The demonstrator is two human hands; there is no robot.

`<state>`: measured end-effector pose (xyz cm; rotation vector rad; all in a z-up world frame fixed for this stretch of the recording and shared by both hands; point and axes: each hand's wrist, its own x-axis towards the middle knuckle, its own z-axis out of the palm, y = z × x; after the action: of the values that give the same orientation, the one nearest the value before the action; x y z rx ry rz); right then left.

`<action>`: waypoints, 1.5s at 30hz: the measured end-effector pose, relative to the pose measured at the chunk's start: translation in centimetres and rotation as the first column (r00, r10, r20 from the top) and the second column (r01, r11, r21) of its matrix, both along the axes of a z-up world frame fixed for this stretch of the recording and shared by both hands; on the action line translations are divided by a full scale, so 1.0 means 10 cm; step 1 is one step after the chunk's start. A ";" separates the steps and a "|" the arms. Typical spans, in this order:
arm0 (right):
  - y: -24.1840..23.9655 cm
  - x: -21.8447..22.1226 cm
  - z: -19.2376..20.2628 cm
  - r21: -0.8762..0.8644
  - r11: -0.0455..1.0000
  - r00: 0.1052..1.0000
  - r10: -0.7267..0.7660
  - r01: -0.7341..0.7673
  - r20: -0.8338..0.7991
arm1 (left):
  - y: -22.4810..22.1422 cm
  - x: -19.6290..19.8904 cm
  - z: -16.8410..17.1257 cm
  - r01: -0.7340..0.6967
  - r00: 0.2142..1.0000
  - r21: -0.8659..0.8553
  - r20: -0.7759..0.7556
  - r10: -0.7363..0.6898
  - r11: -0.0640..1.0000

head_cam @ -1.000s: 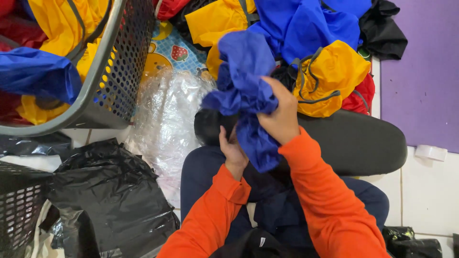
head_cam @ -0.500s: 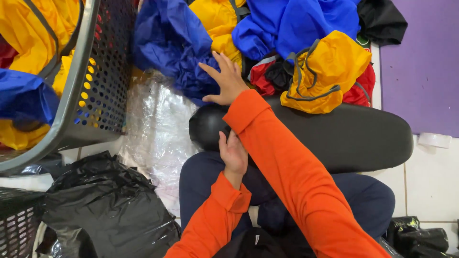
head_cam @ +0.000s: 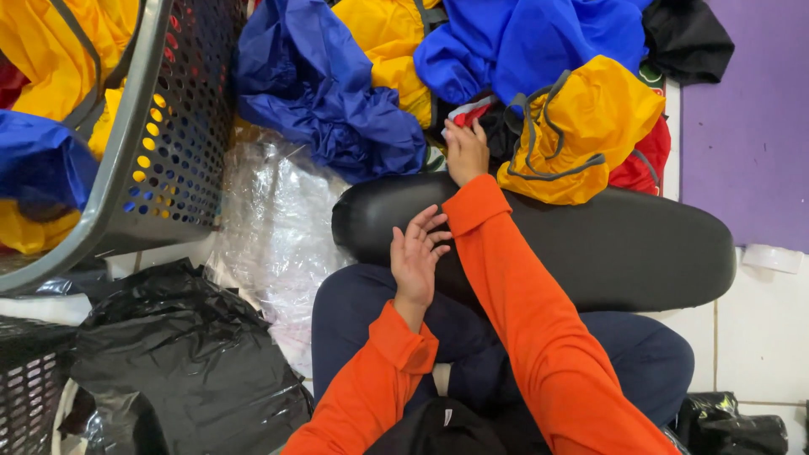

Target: Cleaning a yellow fabric cover with a sponge, folding it, packing it into nested plastic bags, and trimming excess material from a red fabric item using scissors.

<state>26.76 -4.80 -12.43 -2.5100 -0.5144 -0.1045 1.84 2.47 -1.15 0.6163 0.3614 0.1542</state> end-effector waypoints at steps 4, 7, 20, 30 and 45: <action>-0.13 -0.91 1.09 0.651 0.746 0.970 0.024 0.143 -0.241 | 0.00 -0.01 -0.01 -0.003 1.000 -0.010 -0.001 0.003 1.000; -0.47 -1.62 1.45 0.667 0.729 0.934 0.116 0.152 -0.339 | -0.07 0.00 -0.01 0.000 1.000 -0.016 0.024 0.000 1.000; -1.00 -3.42 2.62 0.704 0.578 0.545 0.776 -0.413 -0.318 | -0.01 -0.06 -0.19 0.221 0.943 0.012 0.254 -0.217 0.975; -2.06 -3.82 3.16 0.350 0.906 0.718 0.407 -0.238 -0.565 | -0.15 -0.21 -0.37 0.083 0.996 0.608 -0.060 -0.059 0.789; -3.41 -4.20 2.59 -0.020 0.857 0.854 -0.515 0.515 -0.081 | -0.55 -0.65 -0.02 -0.232 0.962 0.973 0.232 0.143 -0.019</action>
<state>-15.19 -38.93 13.48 -2.5725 0.2089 -0.2013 -4.64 -3.00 -1.33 2.0879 0.2026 0.7741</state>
